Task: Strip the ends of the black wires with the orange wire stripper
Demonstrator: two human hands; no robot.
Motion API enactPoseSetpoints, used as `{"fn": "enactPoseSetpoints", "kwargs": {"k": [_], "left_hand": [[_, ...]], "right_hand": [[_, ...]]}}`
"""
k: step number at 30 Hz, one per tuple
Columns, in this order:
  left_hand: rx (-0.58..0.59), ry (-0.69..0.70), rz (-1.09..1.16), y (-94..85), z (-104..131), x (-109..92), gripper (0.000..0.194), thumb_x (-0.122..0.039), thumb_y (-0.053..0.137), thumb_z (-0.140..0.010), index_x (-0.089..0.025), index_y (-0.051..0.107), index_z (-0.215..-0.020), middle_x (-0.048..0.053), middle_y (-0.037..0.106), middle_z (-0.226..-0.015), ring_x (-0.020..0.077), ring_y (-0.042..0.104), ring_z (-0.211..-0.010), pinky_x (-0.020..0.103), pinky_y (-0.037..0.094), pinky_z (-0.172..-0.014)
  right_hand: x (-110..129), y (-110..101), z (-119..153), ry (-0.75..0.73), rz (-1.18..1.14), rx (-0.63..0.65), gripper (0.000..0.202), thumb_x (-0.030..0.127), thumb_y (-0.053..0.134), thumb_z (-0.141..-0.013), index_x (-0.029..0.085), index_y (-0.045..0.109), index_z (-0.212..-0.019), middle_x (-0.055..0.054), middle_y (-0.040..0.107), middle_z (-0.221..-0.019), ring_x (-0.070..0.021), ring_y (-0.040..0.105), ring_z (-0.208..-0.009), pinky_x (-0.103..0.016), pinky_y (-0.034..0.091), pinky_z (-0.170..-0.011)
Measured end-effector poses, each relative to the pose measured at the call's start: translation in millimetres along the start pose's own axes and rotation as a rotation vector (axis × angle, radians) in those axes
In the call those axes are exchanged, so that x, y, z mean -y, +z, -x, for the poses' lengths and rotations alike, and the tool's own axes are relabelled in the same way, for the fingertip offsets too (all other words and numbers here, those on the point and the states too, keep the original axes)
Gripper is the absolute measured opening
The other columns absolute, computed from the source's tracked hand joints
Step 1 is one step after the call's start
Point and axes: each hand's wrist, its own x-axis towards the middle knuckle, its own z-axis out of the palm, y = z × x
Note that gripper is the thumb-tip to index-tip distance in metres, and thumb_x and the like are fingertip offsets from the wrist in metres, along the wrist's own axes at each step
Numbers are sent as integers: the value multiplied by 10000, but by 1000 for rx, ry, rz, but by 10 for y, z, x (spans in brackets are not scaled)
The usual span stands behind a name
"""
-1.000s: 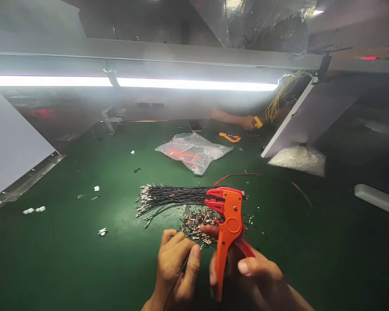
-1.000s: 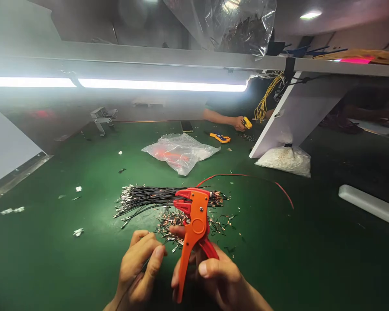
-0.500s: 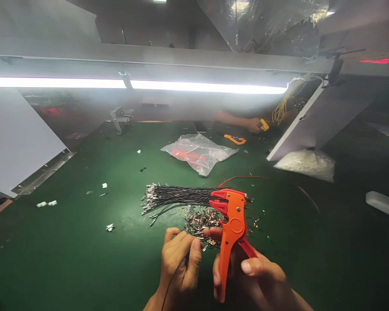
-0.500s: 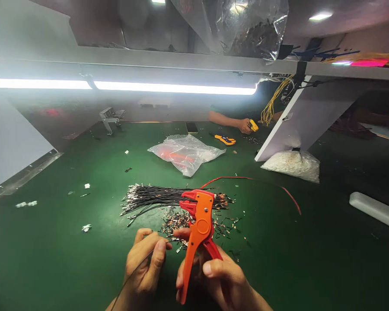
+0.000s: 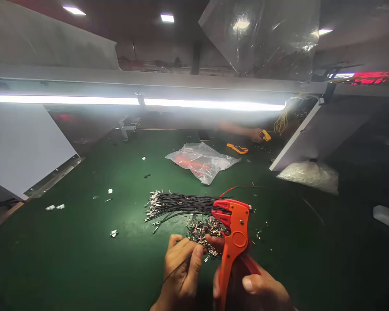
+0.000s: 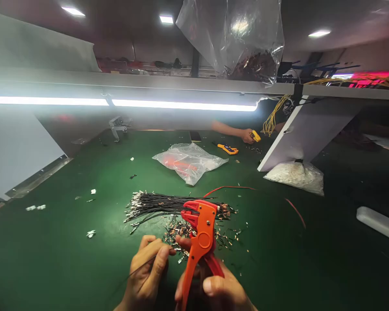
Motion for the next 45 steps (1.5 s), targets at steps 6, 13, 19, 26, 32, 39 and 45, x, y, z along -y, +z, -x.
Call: {"fn": "enactPoseSetpoints", "kwargs": {"k": [6, 13, 19, 26, 32, 39, 45], "left_hand": [[-16, -86, 5, -23, 11, 17, 346, -214, 451, -1004, -220, 582, -683, -29, 554, -576, 130, 548, -588, 250, 437, -556], [-265, -102, -20, -146, -15, 23, 229, -209, 420, -1021, -229, 588, -867, -19, 563, -692, 145, 552, -690, 288, 445, -664], [-172, 180, -32, -197, -57, -61, 197, -85, 437, -969, -200, 578, -895, -32, 589, -677, 121, 503, -600, 341, 416, -707], [-100, 157, -121, -169, -75, -40, 223, -27, 486, -921, -199, 606, -846, -56, 597, -618, 96, 466, -521, 388, 390, -783], [-205, -21, -28, -112, -76, -64, 283, -99, 464, -960, -218, 548, -718, -48, 495, -568, 129, 483, -579, 336, 412, -692], [-181, 189, -97, -101, -87, -108, 228, 20, 484, -849, -195, 533, -794, -61, 496, -617, 89, 424, -517, 345, 382, -700], [-1, 309, -182, -221, -115, -125, 245, 48, 508, -806, -195, 513, -828, -51, 568, -612, 97, 486, -519, 344, 388, -706]], "right_hand": [[-29, 37, 21, 10, -5, -11, 677, 305, 653, -773, 151, 501, -1415, -142, 787, -912, -278, 746, -763, -390, 520, -710], [36, 120, 32, -102, -121, -80, 553, 207, 662, -720, 208, 584, -1267, -93, 731, -956, -263, 695, -831, -396, 545, -677], [-166, 71, -37, 28, -93, 46, 573, 208, 746, -686, 189, 590, -1237, -65, 751, -869, -223, 712, -767, -362, 523, -724], [-150, 87, 13, 34, -6, -5, 510, 266, 756, -760, 218, 560, -1229, -55, 725, -903, -224, 710, -783, -360, 491, -739], [-76, 162, 39, -97, 216, -139, 576, 408, 749, -791, 216, 537, -1292, -75, 682, -954, -258, 656, -836, -442, 479, -815], [-72, 164, 34, -118, 267, -165, 594, 445, 733, -799, 238, 512, -1310, -79, 650, -1002, -273, 619, -916, -473, 434, -906], [-111, 91, 40, -117, 276, -46, 528, 402, 689, -865, 266, 518, -1346, -64, 656, -1001, -246, 620, -902, -425, 426, -863]]}}
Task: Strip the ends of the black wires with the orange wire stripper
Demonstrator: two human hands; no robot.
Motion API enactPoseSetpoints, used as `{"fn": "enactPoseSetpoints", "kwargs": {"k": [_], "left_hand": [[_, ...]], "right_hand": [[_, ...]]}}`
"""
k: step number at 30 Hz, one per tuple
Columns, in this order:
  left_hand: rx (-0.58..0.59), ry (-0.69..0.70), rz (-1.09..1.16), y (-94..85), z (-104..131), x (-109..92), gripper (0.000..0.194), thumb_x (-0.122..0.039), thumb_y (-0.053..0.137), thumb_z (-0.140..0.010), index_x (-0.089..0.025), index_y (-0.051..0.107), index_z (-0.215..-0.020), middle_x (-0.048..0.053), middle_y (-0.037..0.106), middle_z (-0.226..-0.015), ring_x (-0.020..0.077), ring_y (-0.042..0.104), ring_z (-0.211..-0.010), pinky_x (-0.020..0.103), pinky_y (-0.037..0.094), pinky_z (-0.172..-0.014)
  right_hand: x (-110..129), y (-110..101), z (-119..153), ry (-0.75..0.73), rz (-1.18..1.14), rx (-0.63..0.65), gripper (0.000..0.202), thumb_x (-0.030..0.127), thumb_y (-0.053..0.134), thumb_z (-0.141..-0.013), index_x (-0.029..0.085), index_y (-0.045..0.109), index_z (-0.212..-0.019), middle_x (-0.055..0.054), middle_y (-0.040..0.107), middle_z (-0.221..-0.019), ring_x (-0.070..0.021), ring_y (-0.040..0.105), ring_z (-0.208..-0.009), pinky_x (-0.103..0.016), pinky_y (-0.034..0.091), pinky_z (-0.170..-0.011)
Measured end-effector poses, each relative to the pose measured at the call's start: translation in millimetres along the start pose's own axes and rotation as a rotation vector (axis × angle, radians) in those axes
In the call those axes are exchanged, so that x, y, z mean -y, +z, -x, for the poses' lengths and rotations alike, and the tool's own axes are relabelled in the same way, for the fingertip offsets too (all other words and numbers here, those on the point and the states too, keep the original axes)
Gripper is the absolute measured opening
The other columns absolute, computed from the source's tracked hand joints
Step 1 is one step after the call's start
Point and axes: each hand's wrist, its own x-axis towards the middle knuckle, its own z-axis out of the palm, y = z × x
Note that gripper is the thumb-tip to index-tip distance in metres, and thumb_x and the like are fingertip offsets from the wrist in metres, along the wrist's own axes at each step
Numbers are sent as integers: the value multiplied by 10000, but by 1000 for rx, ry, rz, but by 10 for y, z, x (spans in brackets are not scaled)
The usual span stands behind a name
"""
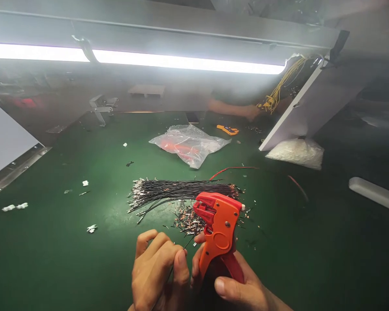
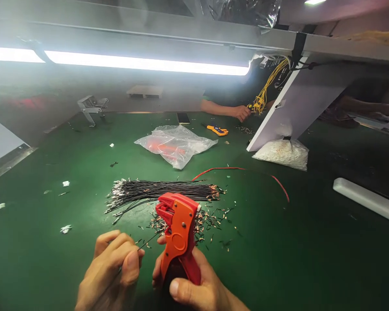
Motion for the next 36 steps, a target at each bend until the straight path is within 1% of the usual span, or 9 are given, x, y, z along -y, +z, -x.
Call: {"fn": "enactPoseSetpoints", "kwargs": {"k": [1, 4, 10, 12, 15, 20, 26, 30, 36], "left_hand": [[30, 8, -4, -17, 0, -7, 246, 48, 511, -804, -197, 508, -825, -55, 566, -604, 96, 487, -514, 344, 383, -709], [24, -15, -6, -31, 4, -46, 252, 49, 508, -806, -203, 492, -796, -67, 526, -569, 100, 472, -506, 351, 365, -717], [-131, -84, 7, 40, -32, -149, 271, 60, 506, -796, -200, 481, -723, -70, 498, -559, 92, 447, -497, 353, 344, -712], [-140, -89, 7, 57, -44, -172, 286, 68, 507, -796, -199, 477, -696, -80, 478, -537, 87, 427, -483, 349, 336, -705], [-123, -95, 13, 65, -29, -180, 295, 62, 512, -798, -199, 476, -666, -86, 483, -506, 90, 431, -479, 356, 331, -716], [-77, -115, -10, 58, 35, -171, 313, 26, 499, -821, -206, 432, -621, -90, 473, -500, 88, 439, -481, 360, 326, -741], [-93, -77, -48, 72, 40, -191, 301, 11, 487, -811, -214, 398, -633, -101, 357, -503, 88, 372, -473, 351, 331, -740], [-70, -75, -30, 82, 54, -186, 307, 20, 486, -806, -213, 391, -630, -100, 362, -503, 87, 380, -485, 358, 333, -745], [-44, -101, 6, 70, 72, -174, 322, 18, 462, -838, -215, 394, -627, -103, 383, -493, 85, 370, -466, 357, 329, -739]], "right_hand": [[-12, -10, 1, 5, 4, 24, 531, 395, 689, -870, 269, 516, -1355, -65, 657, -1008, -238, 613, -893, -414, 425, -849], [-50, -27, 0, 39, 3, 72, 534, 386, 695, -867, 247, 528, -1354, -69, 670, -989, -216, 595, -849, -389, 418, -816], [-126, -21, -37, 53, -126, 112, 522, 351, 728, -836, 234, 566, -1317, -53, 682, -933, -196, 612, -808, -347, 433, -768], [-135, -17, -47, 38, -154, 110, 500, 324, 737, -830, 237, 588, -1299, -44, 690, -918, -185, 617, -793, -335, 438, -766], [-128, -10, -48, 52, -195, 104, 475, 309, 731, -842, 247, 592, -1292, -37, 689, -929, -176, 619, -802, -339, 440, -797], [-85, 11, -40, 68, -164, 121, 448, 298, 719, -872, 275, 579, -1296, -17, 686, -909, -167, 611, -832, -306, 423, -796], [-69, 38, -57, 52, -186, 104, 426, 275, 721, -870, 284, 596, -1277, -5, 688, -899, -155, 601, -821, -296, 419, -805], [-71, 24, -60, 43, -165, 98, 423, 269, 717, -873, 281, 594, -1277, -1, 682, -886, -152, 592, -809, -288, 402, -791], [-83, -10, -58, 89, -103, 101, 453, 337, 737, -860, 268, 583, -1281, -11, 664, -876, -168, 566, -813, -310, 388, -776]]}}
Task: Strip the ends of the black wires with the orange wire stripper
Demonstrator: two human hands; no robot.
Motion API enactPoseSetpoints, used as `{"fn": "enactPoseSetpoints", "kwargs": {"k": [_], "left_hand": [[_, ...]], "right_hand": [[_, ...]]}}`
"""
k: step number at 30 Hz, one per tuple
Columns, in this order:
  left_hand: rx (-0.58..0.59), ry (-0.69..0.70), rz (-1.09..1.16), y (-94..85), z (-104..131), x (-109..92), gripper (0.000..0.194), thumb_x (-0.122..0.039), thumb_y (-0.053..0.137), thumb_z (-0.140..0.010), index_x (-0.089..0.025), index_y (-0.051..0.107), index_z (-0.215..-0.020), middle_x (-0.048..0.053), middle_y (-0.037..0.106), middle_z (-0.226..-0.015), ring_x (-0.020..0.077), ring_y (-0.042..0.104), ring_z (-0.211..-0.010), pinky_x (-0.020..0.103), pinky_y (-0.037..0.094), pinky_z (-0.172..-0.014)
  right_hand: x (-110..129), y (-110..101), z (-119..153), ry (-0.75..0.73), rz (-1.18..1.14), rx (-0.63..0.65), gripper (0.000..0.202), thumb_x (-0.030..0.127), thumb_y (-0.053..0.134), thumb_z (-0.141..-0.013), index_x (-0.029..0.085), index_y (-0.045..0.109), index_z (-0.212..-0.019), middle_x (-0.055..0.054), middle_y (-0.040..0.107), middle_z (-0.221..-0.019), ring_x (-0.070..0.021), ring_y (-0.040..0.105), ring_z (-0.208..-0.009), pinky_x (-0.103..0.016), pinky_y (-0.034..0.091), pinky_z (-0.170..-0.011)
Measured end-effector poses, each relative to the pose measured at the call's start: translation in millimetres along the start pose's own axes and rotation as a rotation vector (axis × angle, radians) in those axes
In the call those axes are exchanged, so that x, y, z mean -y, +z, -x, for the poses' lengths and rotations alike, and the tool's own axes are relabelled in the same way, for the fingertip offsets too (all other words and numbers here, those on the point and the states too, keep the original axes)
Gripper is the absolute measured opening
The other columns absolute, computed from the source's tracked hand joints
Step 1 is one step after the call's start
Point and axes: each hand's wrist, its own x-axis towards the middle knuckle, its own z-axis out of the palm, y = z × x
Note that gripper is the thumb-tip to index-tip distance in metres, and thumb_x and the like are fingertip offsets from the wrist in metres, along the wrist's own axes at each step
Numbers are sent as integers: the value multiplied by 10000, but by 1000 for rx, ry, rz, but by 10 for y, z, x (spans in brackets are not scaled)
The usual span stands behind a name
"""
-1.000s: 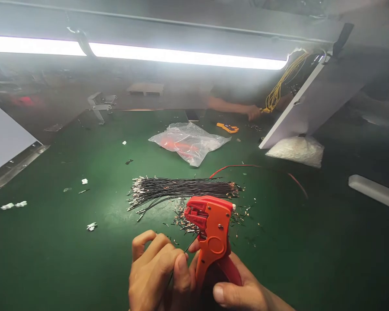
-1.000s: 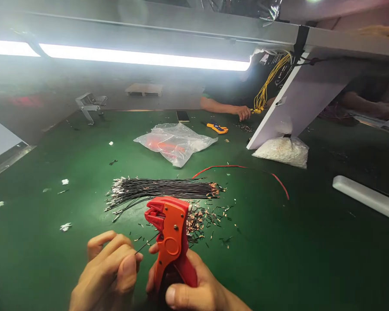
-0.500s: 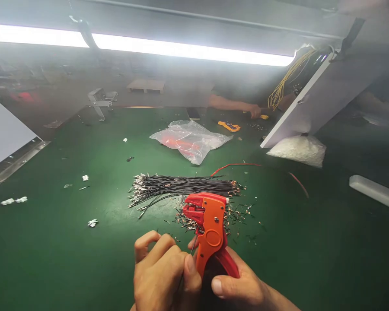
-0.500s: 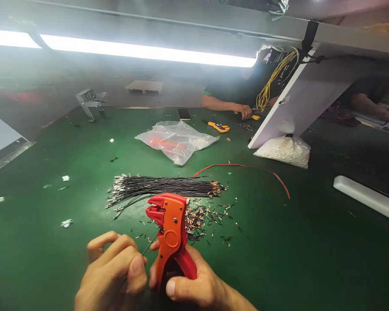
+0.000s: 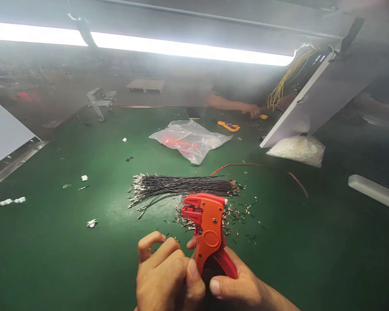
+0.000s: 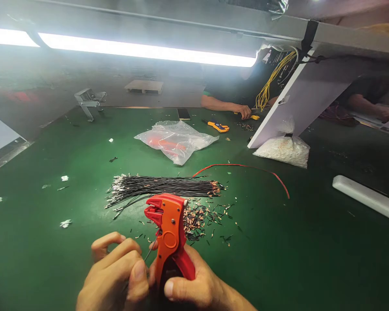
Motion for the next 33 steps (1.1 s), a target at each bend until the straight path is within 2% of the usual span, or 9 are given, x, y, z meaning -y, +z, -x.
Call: {"fn": "enactPoseSetpoints", "kwargs": {"k": [5, 11, 14, 16, 19, 21, 27, 31, 33], "left_hand": [[56, -4, -39, -32, 16, 17, 335, -12, 416, -876, -222, 400, -615, -100, 410, -480, 97, 411, -463, 362, 336, -764], [247, 231, -112, -136, -37, 70, 276, 17, 478, -785, -224, 457, -652, -123, 496, -496, 71, 516, -458, 333, 360, -804], [287, 227, -112, -127, -69, 73, 282, 9, 469, -800, -226, 447, -645, -119, 487, -487, 78, 531, -470, 327, 380, -782], [245, 156, -79, -80, -69, 62, 296, 10, 464, -827, -221, 441, -644, -109, 463, -492, 81, 491, -469, 327, 388, -754], [67, 20, 14, 26, -37, 46, 320, 33, 470, -840, -213, 406, -645, -92, 432, -526, 78, 395, -476, 321, 390, -696], [2, -30, 58, 93, -10, 45, 330, 38, 474, -844, -214, 380, -653, -85, 409, -546, 79, 363, -490, 322, 387, -673], [-73, -59, 71, 162, 33, 75, 324, 18, 459, -855, -217, 347, -663, -83, 354, -556, 77, 331, -493, 324, 380, -659], [-76, -106, 32, 125, 52, 114, 330, 8, 487, -862, -220, 362, -659, -77, 352, -580, 88, 321, -521, 329, 393, -695], [-66, -129, 4, 115, 60, 135, 330, 1, 503, -854, -220, 363, -654, -77, 339, -588, 93, 317, -529, 322, 398, -711]], "right_hand": [[28, 31, -5, -23, -6, -9, 441, 332, 725, -877, 288, 573, -1289, -11, 674, -912, -162, 601, -814, -326, 419, -805], [127, 139, -6, -89, -104, -168, 484, 335, 727, -843, 261, 583, -1299, -64, 709, -1043, -209, 656, -841, -384, 486, -810], [184, 147, 12, -122, -164, -229, 491, 314, 681, -854, 258, 576, -1330, -102, 724, -1138, -236, 680, -880, -406, 492, -822], [220, 135, 28, -145, -183, -255, 527, 302, 665, -859, 277, 548, -1372, -108, 724, -1180, -254, 686, -927, -432, 491, -854], [245, 107, 49, -182, -134, -273, 605, 301, 681, -844, 300, 501, -1421, -98, 709, -1228, -272, 690, -951, -457, 493, -876], [233, 91, 58, -191, -87, -276, 625, 301, 695, -828, 294, 502, -1422, -96, 693, -1261, -274, 696, -936, -448, 494, -867], [158, 85, 41, -109, -104, -222, 564, 326, 688, -797, 195, 585, -1336, -126, 756, -1087, -277, 703, -849, -453, 475, -860], [231, 93, 15, -176, -164, -276, 607, 307, 670, -815, 272, 511, -1399, -123, 666, -1311, -273, 704, -845, -443, 513, -774], [290, 90, 14, -188, -169, -290, 574, 301, 666, -828, 281, 521, -1383, -118, 669, -1308, -282, 702, -881, -464, 517, -810]]}}
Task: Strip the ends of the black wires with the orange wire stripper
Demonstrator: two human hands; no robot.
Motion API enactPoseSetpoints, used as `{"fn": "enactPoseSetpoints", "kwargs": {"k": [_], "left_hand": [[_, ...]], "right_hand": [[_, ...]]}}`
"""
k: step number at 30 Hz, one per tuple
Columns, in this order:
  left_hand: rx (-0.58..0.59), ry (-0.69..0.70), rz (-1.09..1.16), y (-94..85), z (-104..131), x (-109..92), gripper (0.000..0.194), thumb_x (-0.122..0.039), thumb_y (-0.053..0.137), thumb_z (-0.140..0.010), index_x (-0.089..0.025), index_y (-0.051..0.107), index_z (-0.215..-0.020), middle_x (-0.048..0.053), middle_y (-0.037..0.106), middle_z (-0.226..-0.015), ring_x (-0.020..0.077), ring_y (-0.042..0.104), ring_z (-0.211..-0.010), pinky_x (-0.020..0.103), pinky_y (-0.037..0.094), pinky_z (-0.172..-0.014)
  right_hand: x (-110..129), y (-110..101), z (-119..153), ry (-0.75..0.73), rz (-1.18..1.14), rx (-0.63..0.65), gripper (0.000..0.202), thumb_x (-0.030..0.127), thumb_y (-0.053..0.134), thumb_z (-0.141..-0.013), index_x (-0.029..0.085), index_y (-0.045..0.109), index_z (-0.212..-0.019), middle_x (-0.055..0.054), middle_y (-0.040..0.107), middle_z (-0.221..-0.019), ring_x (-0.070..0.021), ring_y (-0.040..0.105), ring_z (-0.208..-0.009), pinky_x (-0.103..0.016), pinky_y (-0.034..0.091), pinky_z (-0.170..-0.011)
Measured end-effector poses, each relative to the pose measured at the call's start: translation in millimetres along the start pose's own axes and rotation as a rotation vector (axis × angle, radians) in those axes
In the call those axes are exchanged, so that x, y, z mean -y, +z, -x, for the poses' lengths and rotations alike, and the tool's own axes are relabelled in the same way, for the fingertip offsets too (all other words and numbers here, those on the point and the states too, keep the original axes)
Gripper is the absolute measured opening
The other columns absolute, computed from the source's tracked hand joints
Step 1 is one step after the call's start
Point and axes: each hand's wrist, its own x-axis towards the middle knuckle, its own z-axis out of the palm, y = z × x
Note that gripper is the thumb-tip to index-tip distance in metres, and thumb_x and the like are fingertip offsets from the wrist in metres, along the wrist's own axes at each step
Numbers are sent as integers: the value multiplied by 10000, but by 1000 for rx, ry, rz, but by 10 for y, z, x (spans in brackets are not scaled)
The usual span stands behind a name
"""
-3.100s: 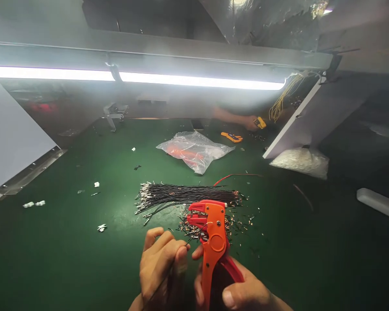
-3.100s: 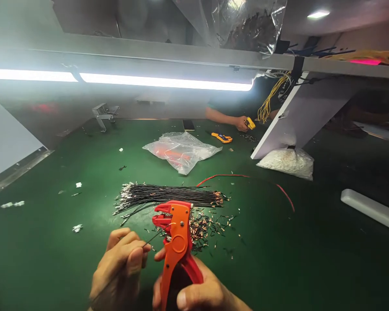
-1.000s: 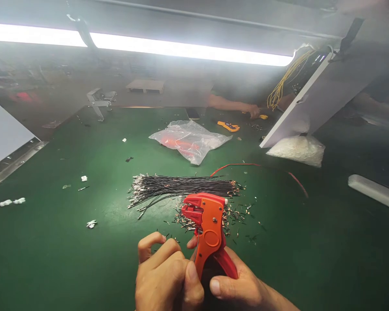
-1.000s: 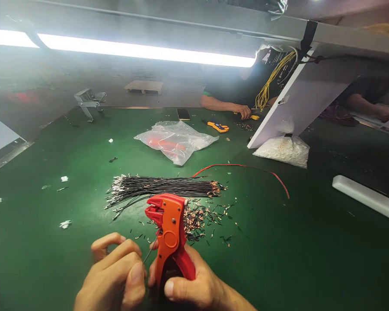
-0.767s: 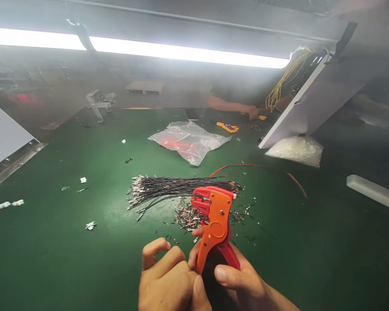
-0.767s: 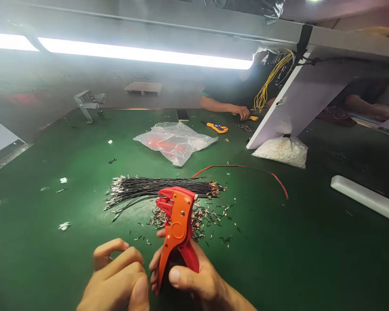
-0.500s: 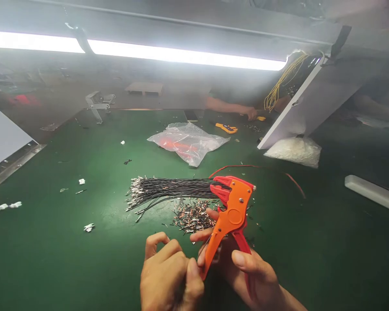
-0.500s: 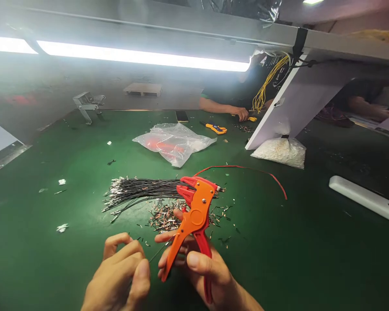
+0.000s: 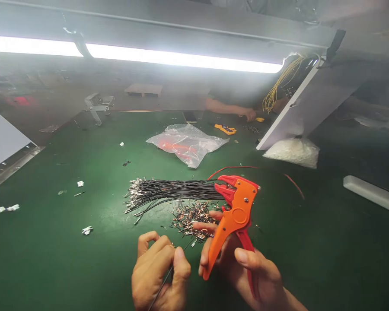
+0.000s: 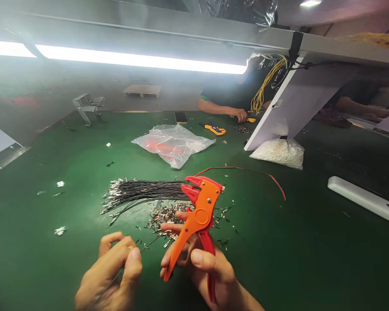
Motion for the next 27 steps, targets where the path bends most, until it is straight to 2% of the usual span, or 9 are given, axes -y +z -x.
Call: {"fn": "enactPoseSetpoints", "kwargs": {"k": [4, 6, 8, 13, 18, 22, 27], "left_hand": [[31, 27, -18, 32, 14, 26, 327, -7, 513, -846, -215, 358, -647, -85, 325, -576, 91, 305, -523, 307, 391, -705], [34, 48, -2, 62, 22, 28, 329, 3, 498, -857, -215, 359, -655, -86, 334, -572, 89, 304, -518, 310, 389, -704], [30, 55, 13, 85, 29, 24, 326, 2, 483, -870, -216, 366, -658, -84, 353, -565, 89, 312, -511, 319, 387, -702], [99, 54, 25, 78, 42, 5, 329, 9, 474, -871, -217, 370, -656, -81, 364, -556, 94, 332, -513, 328, 387, -692], [103, 41, 2, 30, 16, 18, 335, 13, 484, -875, -220, 350, -674, -85, 322, -585, 90, 317, -524, 321, 401, -703], [118, 73, -28, 5, -31, 44, 328, 21, 516, -847, -225, 360, -695, -88, 323, -602, 86, 329, -531, 302, 411, -691], [155, 81, -26, 3, -35, 50, 312, 28, 516, -841, -221, 392, -700, -89, 341, -602, 85, 358, -527, 307, 408, -712]], "right_hand": [[35, -2, 2, -41, 65, 7, 486, 325, 678, -825, 243, 587, -1295, -109, 750, -1087, -281, 690, -861, -455, 506, -809], [2, -12, 9, -20, 102, 43, 507, 367, 677, -814, 191, 591, -1282, -114, 767, -935, -280, 686, -817, -447, 485, -803], [-41, -28, 16, 21, 112, 86, 539, 400, 679, -808, 163, 586, -1283, -113, 761, -879, -278, 687, -804, -444, 465, -821], [-95, -63, 23, 94, 68, 126, 546, 386, 708, -802, 222, 576, -1305, -76, 735, -926, -242, 687, -808, -411, 466, -833], [-102, -88, 20, 49, 89, 125, 534, 386, 705, -808, 240, 582, -1307, -101, 717, -1084, -247, 701, -843, -420, 499, -822], [-119, -102, 18, 62, 106, 148, 529, 415, 708, -805, 201, 586, -1273, -126, 738, -1002, -288, 716, -837, -456, 524, -801], [-126, -85, 20, 117, 104, 140, 542, 420, 723, -794, 214, 593, -1278, -131, 750, -1041, -310, 730, -893, -507, 511, -890]]}}
